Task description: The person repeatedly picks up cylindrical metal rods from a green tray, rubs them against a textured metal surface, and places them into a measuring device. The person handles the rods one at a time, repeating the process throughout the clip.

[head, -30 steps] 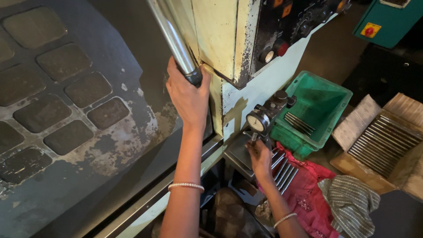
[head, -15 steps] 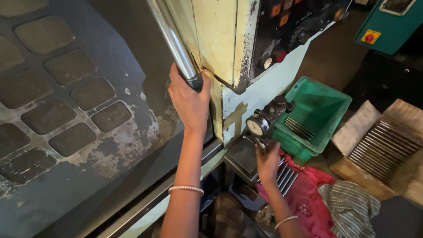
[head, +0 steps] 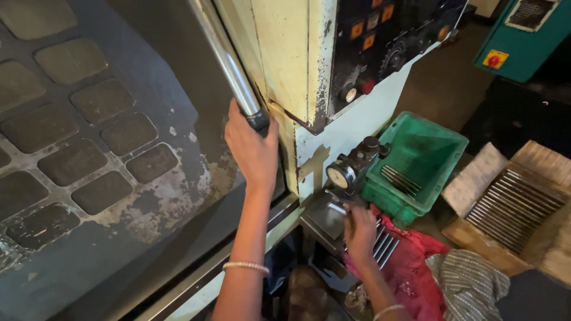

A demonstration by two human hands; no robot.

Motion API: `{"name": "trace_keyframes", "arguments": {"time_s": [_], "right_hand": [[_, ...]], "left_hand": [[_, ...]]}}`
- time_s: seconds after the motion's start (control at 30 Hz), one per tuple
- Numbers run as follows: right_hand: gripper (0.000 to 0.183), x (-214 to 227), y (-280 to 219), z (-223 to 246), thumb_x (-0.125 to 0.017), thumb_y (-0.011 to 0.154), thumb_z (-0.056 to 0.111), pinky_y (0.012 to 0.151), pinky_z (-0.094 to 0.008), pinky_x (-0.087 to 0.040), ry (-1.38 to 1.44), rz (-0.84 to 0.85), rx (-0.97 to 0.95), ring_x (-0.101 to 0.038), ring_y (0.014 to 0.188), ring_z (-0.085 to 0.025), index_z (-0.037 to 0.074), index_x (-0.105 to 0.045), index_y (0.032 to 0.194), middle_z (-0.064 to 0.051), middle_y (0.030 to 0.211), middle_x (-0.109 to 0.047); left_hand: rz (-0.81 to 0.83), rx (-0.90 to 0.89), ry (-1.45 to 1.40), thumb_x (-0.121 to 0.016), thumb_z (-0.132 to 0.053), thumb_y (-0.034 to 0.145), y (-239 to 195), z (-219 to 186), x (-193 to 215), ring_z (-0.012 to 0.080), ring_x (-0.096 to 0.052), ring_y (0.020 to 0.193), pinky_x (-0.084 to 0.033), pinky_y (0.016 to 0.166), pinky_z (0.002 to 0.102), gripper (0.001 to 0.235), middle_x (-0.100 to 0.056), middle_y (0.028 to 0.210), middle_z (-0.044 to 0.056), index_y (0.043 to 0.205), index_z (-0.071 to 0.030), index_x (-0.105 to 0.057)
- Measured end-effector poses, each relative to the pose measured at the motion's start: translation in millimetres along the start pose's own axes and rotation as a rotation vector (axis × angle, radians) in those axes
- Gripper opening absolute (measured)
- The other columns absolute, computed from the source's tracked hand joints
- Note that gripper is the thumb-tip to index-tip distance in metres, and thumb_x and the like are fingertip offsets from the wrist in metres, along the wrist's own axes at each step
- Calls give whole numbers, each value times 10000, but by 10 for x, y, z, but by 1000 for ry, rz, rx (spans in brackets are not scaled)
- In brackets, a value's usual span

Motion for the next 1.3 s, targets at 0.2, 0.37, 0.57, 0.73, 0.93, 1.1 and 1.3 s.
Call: {"name": "trace_keyframes", "arguments": {"time_s": [0.2,0.37,0.57,0.73,0.93,1.1,1.3], "right_hand": [[381,96,-152,614,-700,778,-41,846,-421,-498,250,102,-63,-626,956,-370,3,-661,1155,-178,1023,-658],[351,-39,-138,1081,-720,906,74,848,-317,-581,707,113,-377,-744,990,-213,0,-648,1241,-117,1069,-751],[312,-8,-83,1330,-696,923,107,864,-302,-559,727,237,-272,-714,1008,-148,-23,-675,1205,-88,1088,-756],[245,69,-17,1238,-717,954,188,647,-248,-480,763,221,-536,-607,720,-86,8,-759,1115,-16,811,-709],[290,193,113,1182,-692,960,235,562,-249,-340,853,314,-757,-474,624,-88,33,-793,1143,6,702,-597],[356,201,164,1355,-708,925,234,633,-231,-454,879,392,-510,-580,711,-83,7,-693,1199,-18,814,-649],[309,287,322,1209,-546,976,259,683,-271,-434,876,482,-518,-531,768,-130,57,-500,1206,-55,864,-569]], "left_hand": [[5,92,-248,-586,-93,1018,-793,155,169,403,-335,1496,-232,1256,482,599,-366,1596,269,1549,63,-356],[-12,789,-662,-541,-321,1039,-1899,450,271,272,-558,1275,-373,1130,390,456,-628,1336,148,1357,3,-583],[-40,1474,-1512,-545,-425,1004,-2447,687,294,250,-673,946,-542,856,406,387,-711,1068,124,1139,-73,-631],[-241,1496,-1338,-574,-412,982,-2424,865,412,200,-658,845,-541,741,350,325,-679,924,70,1029,-94,-618],[84,1368,-1213,-680,-407,995,-2284,706,542,89,-503,533,-364,430,253,306,-582,725,-9,941,-115,-606],[342,1215,-1066,-642,-386,975,-2209,398,489,47,-448,421,-315,381,220,312,-561,600,-27,1042,-97,-738],[328,1281,-1173,-615,-353,1013,-2135,444,571,77,-420,385,-309,363,247,266,-656,638,31,997,-87,-615]]}}
Point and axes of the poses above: each hand's wrist, its own y-axis towards the middle knuckle, its own x-axis out of the back of the hand, z = x × y, the point moved 2 cm from there along y, towards the middle knuckle
